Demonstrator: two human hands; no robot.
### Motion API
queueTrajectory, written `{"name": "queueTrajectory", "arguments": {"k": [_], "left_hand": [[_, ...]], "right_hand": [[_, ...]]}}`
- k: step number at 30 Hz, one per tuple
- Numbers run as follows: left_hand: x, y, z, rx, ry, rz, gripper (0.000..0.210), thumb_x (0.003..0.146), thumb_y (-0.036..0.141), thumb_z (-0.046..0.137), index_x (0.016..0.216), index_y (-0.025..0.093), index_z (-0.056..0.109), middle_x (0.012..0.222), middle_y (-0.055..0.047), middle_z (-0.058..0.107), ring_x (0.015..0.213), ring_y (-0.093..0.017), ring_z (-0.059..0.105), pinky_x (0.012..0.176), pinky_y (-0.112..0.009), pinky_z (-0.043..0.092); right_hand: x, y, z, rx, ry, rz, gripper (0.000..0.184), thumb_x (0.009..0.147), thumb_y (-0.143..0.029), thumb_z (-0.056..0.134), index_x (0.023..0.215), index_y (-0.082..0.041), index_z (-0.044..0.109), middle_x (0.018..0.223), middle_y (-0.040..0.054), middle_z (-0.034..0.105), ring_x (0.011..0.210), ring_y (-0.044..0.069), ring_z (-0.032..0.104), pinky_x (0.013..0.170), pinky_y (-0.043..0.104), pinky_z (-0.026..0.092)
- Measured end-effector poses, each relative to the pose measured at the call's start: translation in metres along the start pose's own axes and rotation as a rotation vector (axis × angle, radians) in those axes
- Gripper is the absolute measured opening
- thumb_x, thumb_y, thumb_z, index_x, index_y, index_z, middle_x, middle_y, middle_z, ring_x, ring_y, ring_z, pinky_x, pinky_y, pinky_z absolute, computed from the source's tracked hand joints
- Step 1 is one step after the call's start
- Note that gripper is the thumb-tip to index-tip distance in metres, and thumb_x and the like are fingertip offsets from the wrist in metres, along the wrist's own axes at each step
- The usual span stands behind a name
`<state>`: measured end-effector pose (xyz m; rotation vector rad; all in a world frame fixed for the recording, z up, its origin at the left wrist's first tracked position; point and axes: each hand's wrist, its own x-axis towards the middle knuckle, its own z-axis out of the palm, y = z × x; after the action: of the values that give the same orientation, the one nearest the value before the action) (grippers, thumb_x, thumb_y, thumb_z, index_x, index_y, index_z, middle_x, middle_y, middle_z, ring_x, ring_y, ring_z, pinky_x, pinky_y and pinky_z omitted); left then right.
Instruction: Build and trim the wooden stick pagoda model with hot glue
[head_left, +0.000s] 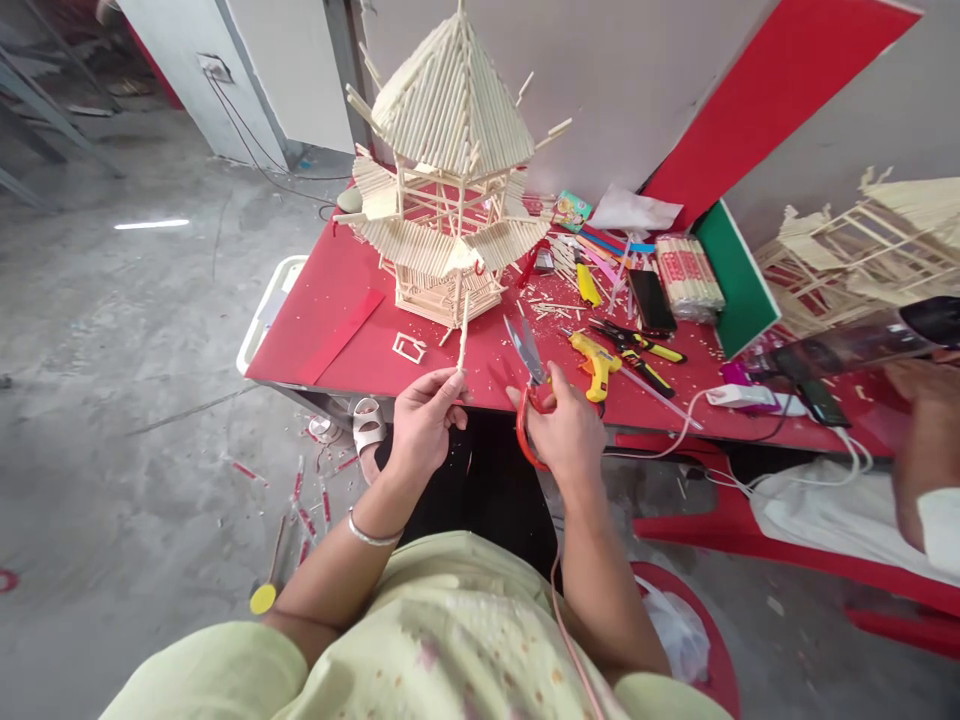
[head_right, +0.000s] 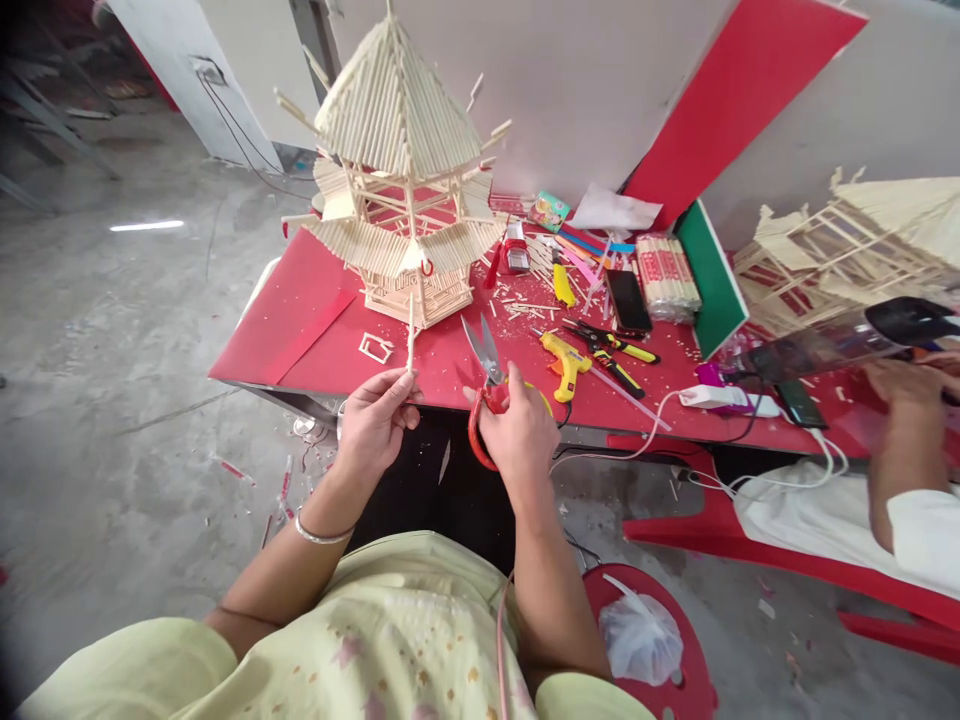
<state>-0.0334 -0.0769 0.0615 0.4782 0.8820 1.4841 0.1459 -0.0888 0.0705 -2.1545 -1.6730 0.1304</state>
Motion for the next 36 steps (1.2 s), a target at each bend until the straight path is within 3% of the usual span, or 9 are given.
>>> {"name": "queueTrajectory", "arguments": {"k": [4, 8, 13, 17, 20, 23, 27, 33, 36], "left_hand": [[-0.001, 0.002, -0.003, 0.02, -0.051, -0.022, 0.039, 0.069, 0.04, 0.096, 0.092, 0.013, 0.08, 0.067, -0.002, 0.067, 0.056, -0.01, 0.063, 0.04, -0.017, 0.045], [-0.003, 0.004, -0.006, 0.055, -0.102, -0.082, 0.037, 0.071, 0.041, 0.094, 0.089, 0.013, 0.079, 0.065, -0.002, 0.068, 0.052, -0.01, 0.062, 0.04, -0.017, 0.044], [-0.004, 0.007, -0.009, 0.183, -0.268, -0.186, 0.033, 0.074, 0.041, 0.092, 0.081, 0.012, 0.077, 0.06, -0.002, 0.067, 0.046, -0.009, 0.057, 0.04, -0.017, 0.041], [0.006, 0.016, -0.014, 0.152, -0.183, -0.115, 0.031, 0.073, 0.038, 0.093, 0.082, 0.013, 0.077, 0.06, -0.001, 0.066, 0.046, -0.007, 0.054, 0.043, -0.016, 0.041], [0.015, 0.022, -0.017, 0.009, -0.097, -0.104, 0.032, 0.07, 0.036, 0.095, 0.083, 0.015, 0.074, 0.063, 0.001, 0.065, 0.053, -0.007, 0.059, 0.047, -0.015, 0.043], [0.02, 0.023, -0.019, -0.053, -0.068, -0.077, 0.036, 0.067, 0.037, 0.097, 0.084, 0.016, 0.073, 0.065, 0.002, 0.064, 0.056, -0.006, 0.06, 0.049, -0.015, 0.044], [0.023, 0.018, -0.021, -0.01, -0.139, -0.043, 0.036, 0.07, 0.04, 0.096, 0.09, 0.017, 0.077, 0.062, 0.003, 0.062, 0.053, -0.006, 0.056, 0.045, -0.015, 0.039], [0.024, 0.015, -0.025, 0.066, -0.231, -0.08, 0.033, 0.07, 0.038, 0.096, 0.089, 0.017, 0.08, 0.056, 0.002, 0.062, 0.048, -0.007, 0.053, 0.041, -0.015, 0.038], [0.023, 0.016, -0.026, 0.137, -0.204, -0.028, 0.031, 0.074, 0.039, 0.093, 0.088, 0.015, 0.08, 0.055, 0.002, 0.062, 0.044, -0.006, 0.052, 0.04, -0.015, 0.039]], "right_hand": [[0.023, 0.005, 0.005, -0.167, -0.11, -0.029, 0.069, 0.09, -0.042, 0.072, 0.152, -0.015, 0.059, 0.12, 0.0193, 0.074, 0.112, 0.034, 0.069, 0.093, 0.042, 0.053], [0.025, -0.005, 0.005, 0.079, 0.026, -0.182, 0.05, 0.1, -0.039, 0.059, 0.142, -0.012, 0.068, 0.135, 0.0211, 0.07, 0.125, 0.034, 0.064, 0.106, 0.047, 0.05], [0.033, -0.035, -0.013, 0.907, -0.208, -0.154, 0.052, 0.094, -0.064, 0.067, 0.122, -0.021, 0.079, 0.093, 0.0038, 0.076, 0.078, 0.016, 0.07, 0.07, 0.027, 0.056], [0.04, -0.04, -0.015, 1.097, -0.3, -0.085, 0.044, 0.082, -0.061, 0.082, 0.094, -0.02, 0.083, 0.065, -0.0013, 0.068, 0.052, 0.01, 0.056, 0.052, 0.024, 0.047], [0.028, -0.034, -0.005, 1.097, -0.374, -0.025, 0.044, 0.077, -0.059, 0.086, 0.093, -0.018, 0.083, 0.063, -0.0003, 0.069, 0.051, 0.011, 0.058, 0.05, 0.024, 0.048], [0.009, -0.031, 0.004, 0.962, -0.385, -0.074, 0.043, 0.086, -0.059, 0.079, 0.101, -0.019, 0.083, 0.068, 0.0012, 0.073, 0.053, 0.012, 0.059, 0.051, 0.024, 0.048], [-0.009, -0.036, 0.005, 0.804, -0.355, -0.229, 0.042, 0.103, -0.054, 0.06, 0.088, -0.021, 0.079, 0.071, 0.0003, 0.072, 0.055, 0.01, 0.061, 0.058, 0.022, 0.048], [-0.013, -0.043, 0.005, 0.925, -0.533, -0.125, 0.047, 0.102, -0.062, 0.057, 0.101, -0.02, 0.078, 0.067, -0.0015, 0.072, 0.047, 0.009, 0.057, 0.049, 0.021, 0.044], [-0.015, -0.041, 0.008, 0.873, -0.468, -0.153, 0.043, 0.101, -0.06, 0.06, 0.102, -0.021, 0.079, 0.073, 0.0002, 0.076, 0.05, 0.011, 0.062, 0.053, 0.022, 0.048]]}}
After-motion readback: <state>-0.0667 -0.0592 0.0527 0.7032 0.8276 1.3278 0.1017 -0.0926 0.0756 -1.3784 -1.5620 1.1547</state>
